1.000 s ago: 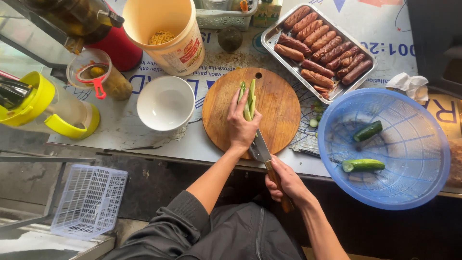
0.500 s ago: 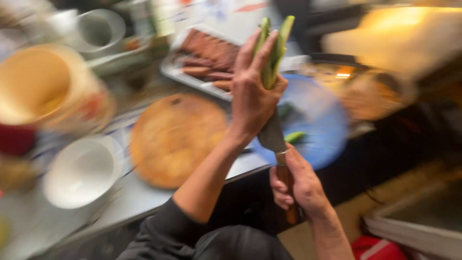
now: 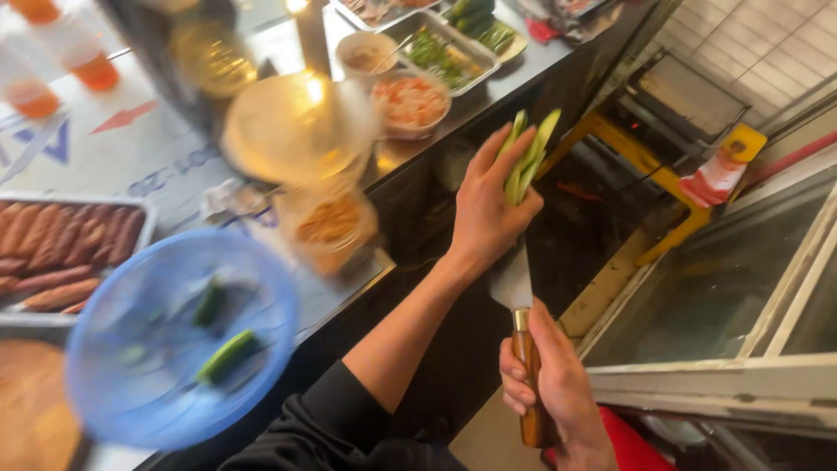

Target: Slicing cucumbers into thin strips on a wooden cutting board using a knife in a food preparation area.

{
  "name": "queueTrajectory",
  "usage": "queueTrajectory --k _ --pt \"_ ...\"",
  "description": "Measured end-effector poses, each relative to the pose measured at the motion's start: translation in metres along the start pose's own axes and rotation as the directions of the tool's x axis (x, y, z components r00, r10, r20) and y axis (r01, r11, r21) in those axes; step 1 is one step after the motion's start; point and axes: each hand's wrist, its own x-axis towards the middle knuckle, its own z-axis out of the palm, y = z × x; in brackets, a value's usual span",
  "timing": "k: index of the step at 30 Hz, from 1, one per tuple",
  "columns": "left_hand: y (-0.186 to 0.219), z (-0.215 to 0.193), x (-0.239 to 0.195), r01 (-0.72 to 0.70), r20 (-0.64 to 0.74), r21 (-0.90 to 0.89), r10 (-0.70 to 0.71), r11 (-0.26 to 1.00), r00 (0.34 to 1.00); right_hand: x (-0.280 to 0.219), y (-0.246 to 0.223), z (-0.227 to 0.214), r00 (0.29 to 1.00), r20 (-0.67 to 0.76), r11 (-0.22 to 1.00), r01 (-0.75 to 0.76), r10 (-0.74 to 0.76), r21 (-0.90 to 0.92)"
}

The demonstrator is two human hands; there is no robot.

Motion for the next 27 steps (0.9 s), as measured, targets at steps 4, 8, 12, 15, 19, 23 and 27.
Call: queueTrajectory --k 4,8,12,15,19,23,27 --pt "-0.036 0.091 0.021 0.199 0.133 0.042 -0.203 0.979 0.970 0.052 -0.023 -0.075 0.990 -0.037 0.990 -0.138 0.139 0.031" --pt "-0.097 0.154 0.072 0.242 0.148 0.096 -0.254 0.966 0.956 0.137 -0.039 -0.125 0.983 -0.044 0.983 -0.174 0.177 0.052" --pt "-0.190 0.211 0.144 0.190 0.127 0.132 -0.207 0.973 0.970 0.256 -0.045 -0.167 0.986 -0.036 0.984 -0.162 0.165 0.075" --pt "-0.283 0.255 0.205 0.176 0.064 0.165 -0.189 0.970 0.980 0.375 -0.036 -0.210 0.993 0.112 0.995 -0.056 0.046 0.082" --pt "-0.397 0.292 0.306 0.198 0.062 0.154 -0.210 0.968 0.976 0.519 -0.074 -0.219 0.983 0.135 0.981 -0.144 0.126 0.127" --pt "-0.513 0.310 0.403 0.186 0.090 0.209 -0.208 0.960 0.974 0.654 -0.104 -0.211 0.955 0.203 0.947 -0.256 0.217 0.196" --pt "-0.562 0.316 0.460 0.202 0.167 0.209 -0.238 0.957 0.957 0.738 -0.113 -0.225 0.940 0.190 0.917 -0.324 0.284 0.233"
